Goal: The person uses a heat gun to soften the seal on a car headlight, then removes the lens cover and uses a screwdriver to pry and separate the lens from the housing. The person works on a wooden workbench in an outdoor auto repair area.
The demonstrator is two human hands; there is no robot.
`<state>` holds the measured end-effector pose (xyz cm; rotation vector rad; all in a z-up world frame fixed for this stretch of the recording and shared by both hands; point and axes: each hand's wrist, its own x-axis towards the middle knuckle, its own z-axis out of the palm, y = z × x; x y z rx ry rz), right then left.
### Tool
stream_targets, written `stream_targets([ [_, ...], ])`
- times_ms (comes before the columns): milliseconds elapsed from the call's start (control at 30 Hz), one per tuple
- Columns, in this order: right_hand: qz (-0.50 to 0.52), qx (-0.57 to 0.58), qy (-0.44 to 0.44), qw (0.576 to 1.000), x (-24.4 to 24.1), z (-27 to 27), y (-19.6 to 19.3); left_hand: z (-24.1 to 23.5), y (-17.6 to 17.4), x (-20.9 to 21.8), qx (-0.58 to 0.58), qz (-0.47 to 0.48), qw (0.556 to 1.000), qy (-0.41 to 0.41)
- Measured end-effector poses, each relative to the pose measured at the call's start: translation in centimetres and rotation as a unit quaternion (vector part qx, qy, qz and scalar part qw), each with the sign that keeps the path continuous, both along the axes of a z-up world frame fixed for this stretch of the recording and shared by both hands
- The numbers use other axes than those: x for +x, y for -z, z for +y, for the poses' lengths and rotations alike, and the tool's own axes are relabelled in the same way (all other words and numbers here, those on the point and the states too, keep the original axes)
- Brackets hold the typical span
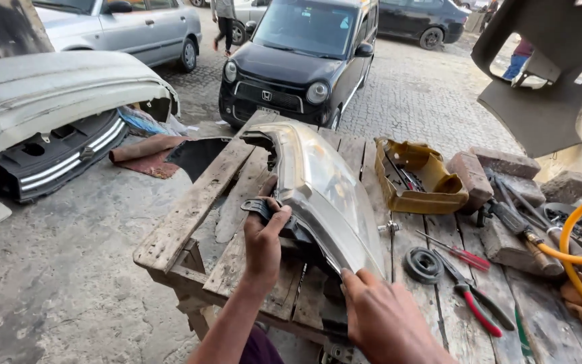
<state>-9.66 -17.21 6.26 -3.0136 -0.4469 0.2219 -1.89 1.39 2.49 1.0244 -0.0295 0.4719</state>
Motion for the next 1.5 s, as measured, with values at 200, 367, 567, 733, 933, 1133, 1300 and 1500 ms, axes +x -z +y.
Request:
stream_targets([
  [200,-0.111,0.044,0.005,0.993,-0.5,-0.2,3.7,-0.9,0.2,0.1,-0.085,-0.008,0.996,0.001],
  [367,-0.041,0.16,0.097,0.981,-0.1,0.5,-2.3,-0.5,-0.1,0.4,-0.116,-0.025,0.993,0.027],
  [567,0.092,0.273,0.178,0.941,0.3,0.5,-5.9,-0.5,-0.3,0.4,-0.086,-0.037,0.995,0.039],
  [733,-0.047,0.265,0.153,0.951,-2.2,2.0,-0.2,-0.7,0.8,1.1,-0.11,-0.029,0.993,0.03],
  [933,-0.209,0.06,0.065,0.974,-2.7,3.2,6.8,-0.6,0.0,0.2,-0.093,-0.029,0.995,0.035],
  [1133,-0.209,0.103,0.115,0.966,-3.6,5.8,7.6,-0.5,0.2,0.3,-0.1,-0.031,0.994,0.04],
  [1300,-0.023,0.457,0.221,0.861,-3.5,6.3,4.8,-0.5,0.1,0.3,-0.1,-0.026,0.994,0.035],
  [1500,-0.007,0.593,0.257,0.763,-3.9,8.4,4.8,-0.5,0.4,0.5,-0.094,-0.026,0.995,0.023],
])
